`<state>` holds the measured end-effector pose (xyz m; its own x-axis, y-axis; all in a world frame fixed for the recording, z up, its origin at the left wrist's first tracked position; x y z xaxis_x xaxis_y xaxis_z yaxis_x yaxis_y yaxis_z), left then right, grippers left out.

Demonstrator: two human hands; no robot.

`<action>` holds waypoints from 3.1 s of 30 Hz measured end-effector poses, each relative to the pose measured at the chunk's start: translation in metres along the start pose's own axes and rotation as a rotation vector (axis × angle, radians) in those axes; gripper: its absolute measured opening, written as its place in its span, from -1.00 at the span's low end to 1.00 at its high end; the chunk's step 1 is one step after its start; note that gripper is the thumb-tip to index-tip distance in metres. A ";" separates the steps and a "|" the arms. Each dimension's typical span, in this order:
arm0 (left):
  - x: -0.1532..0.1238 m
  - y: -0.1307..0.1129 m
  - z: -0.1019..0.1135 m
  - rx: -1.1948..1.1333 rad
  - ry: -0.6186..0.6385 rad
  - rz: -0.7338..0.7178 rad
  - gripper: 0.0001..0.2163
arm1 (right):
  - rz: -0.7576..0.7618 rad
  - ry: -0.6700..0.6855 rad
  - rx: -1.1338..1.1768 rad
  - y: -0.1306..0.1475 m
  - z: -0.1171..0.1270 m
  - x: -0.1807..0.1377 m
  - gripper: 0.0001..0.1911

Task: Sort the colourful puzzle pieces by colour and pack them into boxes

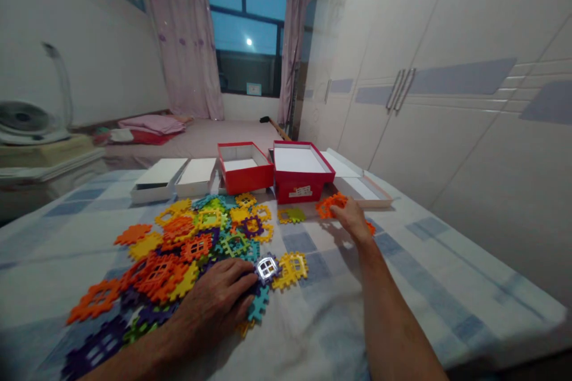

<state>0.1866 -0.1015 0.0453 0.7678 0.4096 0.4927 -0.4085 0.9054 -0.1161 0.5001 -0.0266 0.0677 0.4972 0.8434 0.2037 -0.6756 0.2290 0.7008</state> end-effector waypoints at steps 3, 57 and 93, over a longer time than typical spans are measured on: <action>0.000 -0.001 0.001 -0.003 -0.009 -0.008 -0.83 | -0.155 -0.168 -0.246 -0.025 0.024 0.001 -0.70; -0.076 0.208 0.103 0.250 -0.034 0.902 -0.61 | 0.596 0.370 -0.186 0.151 -0.155 -0.077 -0.89; -0.088 0.224 0.060 -0.032 -0.210 0.913 -0.65 | 0.743 0.422 -0.487 0.271 -0.259 -0.127 -0.70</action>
<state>-0.0023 0.0584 0.0278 0.0503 0.9375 0.3445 -0.7931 0.2471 -0.5568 0.1133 0.0546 0.0546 -0.3164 0.9364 0.1517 -0.9353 -0.3347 0.1150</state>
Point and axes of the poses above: each hand's wrist, its own x-axis towards the middle knuckle, its own z-axis out of the back of the hand, y = z × x, the point moved 7 cm from there along x, towards the middle knuckle, and after that the axes turned 4 degrees about -z, right-handed, at the moved point
